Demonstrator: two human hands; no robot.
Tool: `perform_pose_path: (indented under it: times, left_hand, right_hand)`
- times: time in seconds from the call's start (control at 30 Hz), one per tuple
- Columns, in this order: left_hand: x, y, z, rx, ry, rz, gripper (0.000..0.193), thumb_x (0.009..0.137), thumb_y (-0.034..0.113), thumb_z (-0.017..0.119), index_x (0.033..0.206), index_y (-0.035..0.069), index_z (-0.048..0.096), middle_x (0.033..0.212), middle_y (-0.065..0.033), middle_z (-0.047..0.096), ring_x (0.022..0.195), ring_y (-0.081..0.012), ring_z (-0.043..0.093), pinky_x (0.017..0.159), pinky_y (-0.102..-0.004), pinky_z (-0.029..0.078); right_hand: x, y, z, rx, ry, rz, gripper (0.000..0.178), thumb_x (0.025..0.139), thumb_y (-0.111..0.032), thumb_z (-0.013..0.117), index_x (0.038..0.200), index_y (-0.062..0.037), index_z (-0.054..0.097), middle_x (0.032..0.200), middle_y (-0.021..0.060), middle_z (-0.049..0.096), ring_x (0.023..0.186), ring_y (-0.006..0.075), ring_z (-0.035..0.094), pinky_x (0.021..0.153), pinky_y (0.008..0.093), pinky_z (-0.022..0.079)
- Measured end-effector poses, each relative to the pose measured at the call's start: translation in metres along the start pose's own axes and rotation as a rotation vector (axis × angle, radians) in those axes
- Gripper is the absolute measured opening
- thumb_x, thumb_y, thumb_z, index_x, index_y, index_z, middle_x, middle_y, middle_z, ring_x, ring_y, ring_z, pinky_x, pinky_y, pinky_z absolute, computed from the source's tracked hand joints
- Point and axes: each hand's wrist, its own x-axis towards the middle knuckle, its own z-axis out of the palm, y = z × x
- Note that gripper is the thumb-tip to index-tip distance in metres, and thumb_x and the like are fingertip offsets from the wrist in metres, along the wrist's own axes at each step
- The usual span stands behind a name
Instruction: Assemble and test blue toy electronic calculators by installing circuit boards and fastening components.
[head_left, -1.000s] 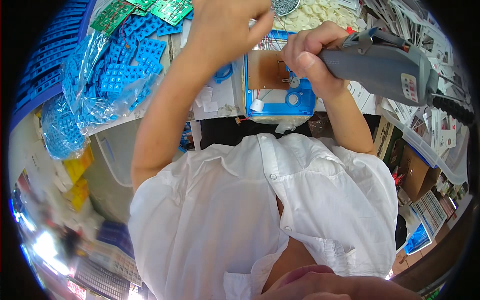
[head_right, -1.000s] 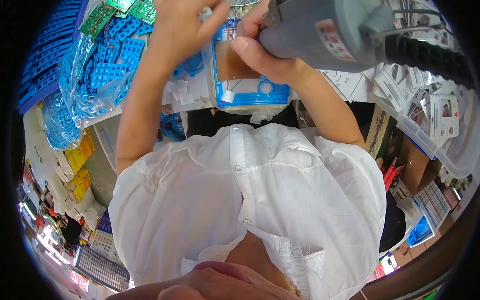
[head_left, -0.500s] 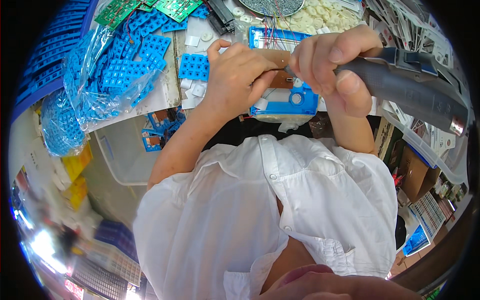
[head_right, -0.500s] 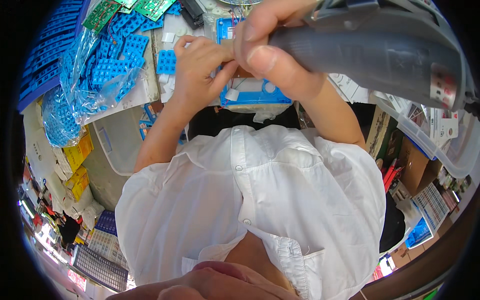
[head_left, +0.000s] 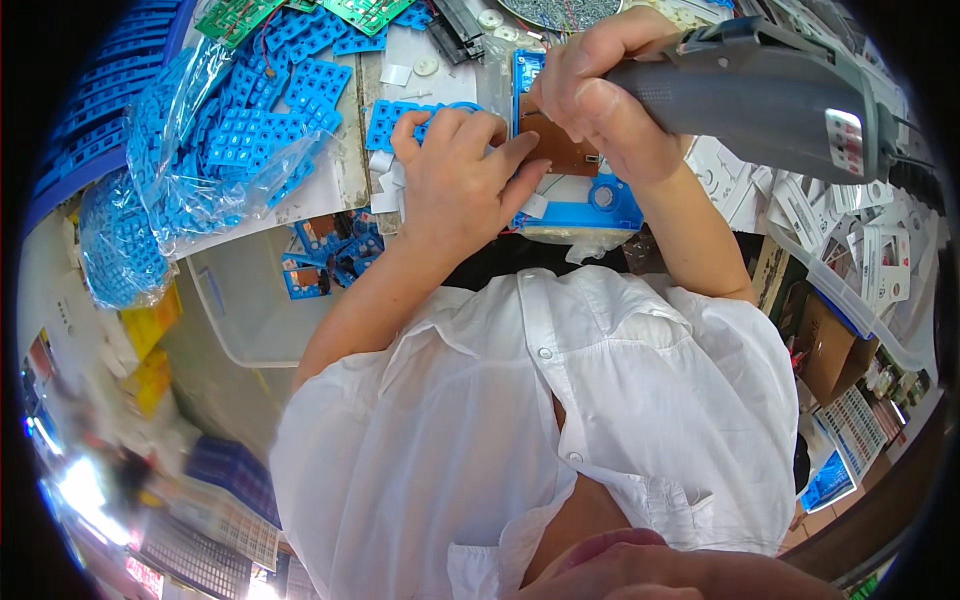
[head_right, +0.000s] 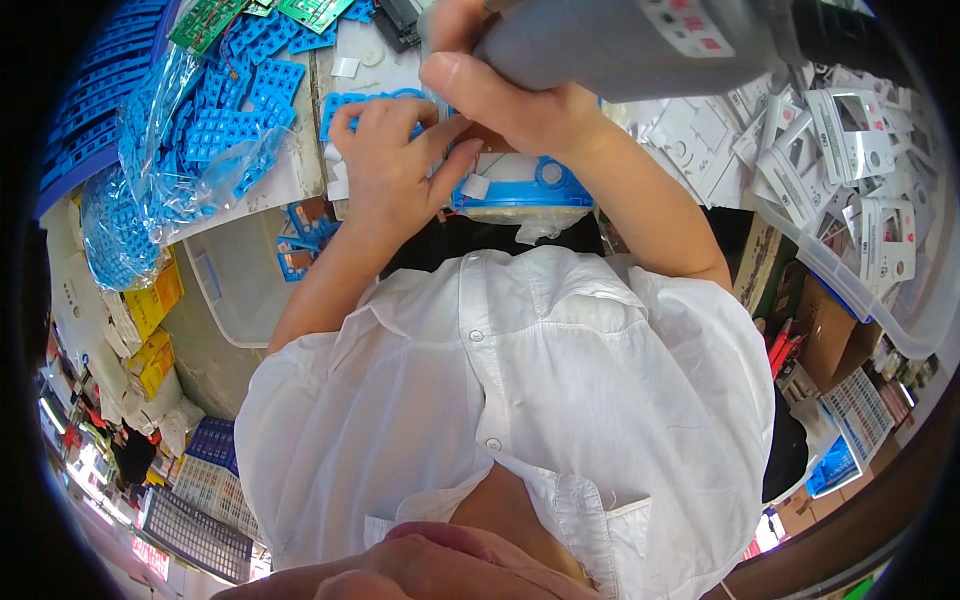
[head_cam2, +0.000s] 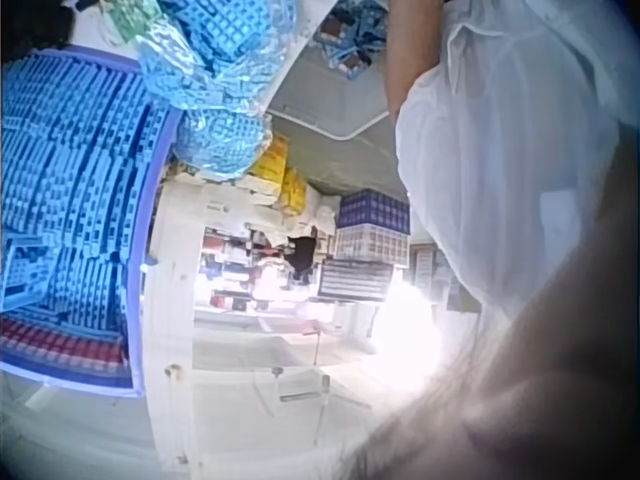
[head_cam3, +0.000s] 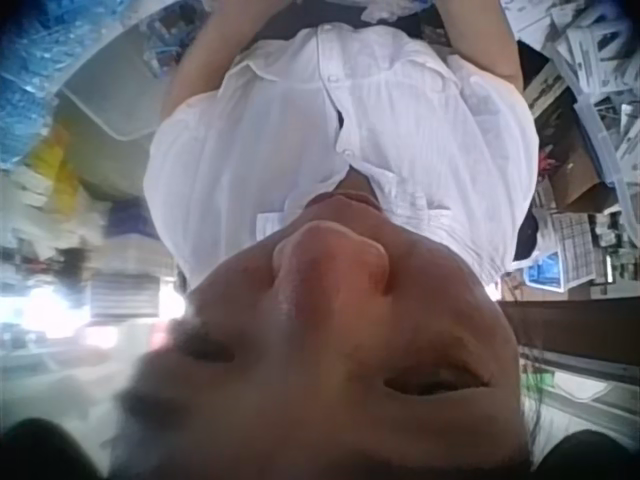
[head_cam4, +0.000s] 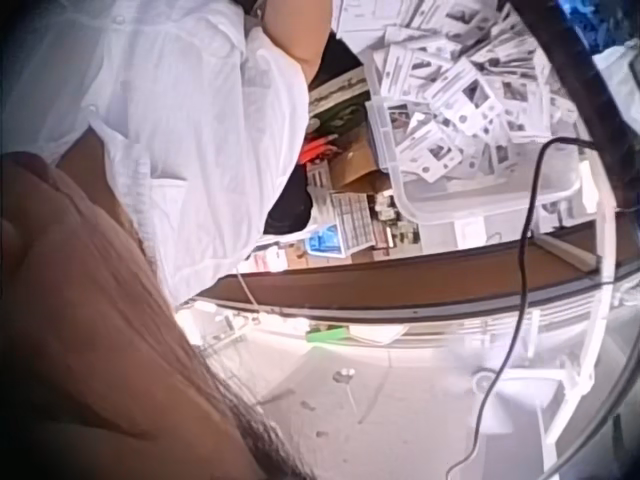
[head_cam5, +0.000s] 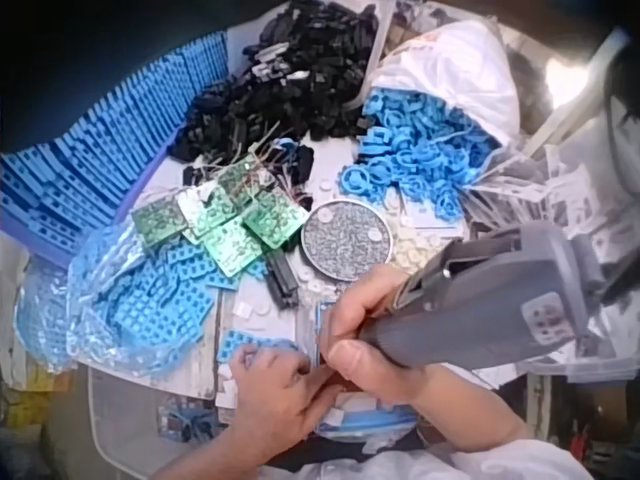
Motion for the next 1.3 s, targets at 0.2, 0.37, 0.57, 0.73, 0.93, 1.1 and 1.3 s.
perform_pose_path:
  times: [0.2, 0.37, 0.57, 0.73, 0.93, 1.1, 1.3]
  left_hand:
    - [-0.002, 0.0, 0.003, -0.019, 0.009, -0.01, 0.019, 0.081, 0.029, 0.08, 0.096, 0.017, 0.077, 0.091, 0.0033, 0.06, 0.091, -0.0191, 0.057, 0.089, -0.0467, 0.03]
    - [-0.002, 0.0, 0.005, 0.002, 0.015, -0.002, 0.017, 0.083, 0.032, 0.078, 0.094, 0.02, 0.076, 0.086, 0.0043, 0.057, 0.091, -0.0173, 0.056, 0.092, -0.0472, 0.03]
    - [-0.005, 0.0, 0.007, -0.035, 0.009, -0.022, 0.021, 0.082, 0.032, 0.078, 0.098, 0.018, 0.075, 0.091, 0.002, 0.061, 0.091, -0.0198, 0.056, 0.092, -0.0476, 0.03]
    - [-0.029, 0.005, -0.026, -0.202, -0.154, -0.134, 0.03, 0.079, 0.033, 0.082, 0.102, 0.016, 0.071, 0.097, -0.0007, 0.063, 0.095, -0.0229, 0.057, 0.092, -0.0472, 0.032]
    - [-0.068, 0.021, -0.031, -0.173, -0.306, -0.121, 0.018, 0.081, 0.017, 0.08, 0.094, 0.012, 0.07, 0.1, -0.0035, 0.064, 0.097, -0.0234, 0.059, 0.091, -0.0438, 0.036]
    - [-0.05, 0.026, -0.054, -0.472, -0.257, -0.379, 0.013, 0.083, 0.001, 0.076, 0.093, 0.003, 0.068, 0.1, -0.008, 0.068, 0.089, -0.0244, 0.064, 0.08, -0.0345, 0.049]
    - [-0.034, 0.03, -0.058, -0.537, -0.355, -0.342, 0.009, 0.087, -0.001, 0.073, 0.094, 0.0, 0.066, 0.089, -0.0099, 0.068, 0.074, -0.018, 0.065, 0.067, -0.0283, 0.051]
  right_hand:
    - [0.008, 0.008, 0.001, 0.005, -0.165, -0.119, 0.013, 0.096, -0.004, 0.061, 0.096, -0.0052, 0.048, 0.065, 0.0042, 0.05, 0.054, 0.0104, 0.044, 0.053, 0.0302, 0.041]
    - [0.005, 0.01, 0.001, -0.032, -0.168, -0.107, 0.015, 0.096, -0.003, 0.061, 0.094, -0.0059, 0.046, 0.066, 0.0045, 0.051, 0.054, 0.0102, 0.043, 0.053, 0.0302, 0.042]
    - [-0.003, -0.011, -0.006, -0.29, -0.082, 0.24, 0.026, 0.09, -0.01, 0.075, 0.101, -0.0026, 0.054, 0.076, 0.0079, 0.063, 0.061, 0.013, 0.058, 0.056, 0.0271, 0.048]
    - [0.016, -0.013, -0.027, 0.197, -0.024, -0.227, 0.038, 0.09, -0.007, 0.076, 0.116, -0.0031, 0.049, 0.069, 0.0053, 0.056, 0.056, 0.0132, 0.056, 0.051, 0.0277, 0.046]
    - [0.005, -0.058, -0.028, -0.379, 0.299, -0.102, 0.047, 0.089, -0.009, 0.074, 0.128, 0.0005, 0.05, 0.084, 0.0078, 0.063, 0.071, 0.0176, 0.06, 0.064, 0.0285, 0.05]
    - [-0.066, -0.041, -0.022, -0.865, 0.145, 0.196, 0.044, 0.085, -0.012, 0.077, 0.126, -0.0057, 0.062, 0.098, 0.005, 0.065, 0.081, 0.019, 0.062, 0.069, 0.0324, 0.051]
    - [-0.092, -0.024, 0.015, -0.972, -0.231, 0.139, 0.034, 0.081, -0.008, 0.076, 0.114, -0.0075, 0.068, 0.1, 0.009, 0.066, 0.089, 0.029, 0.067, 0.073, 0.0391, 0.054]
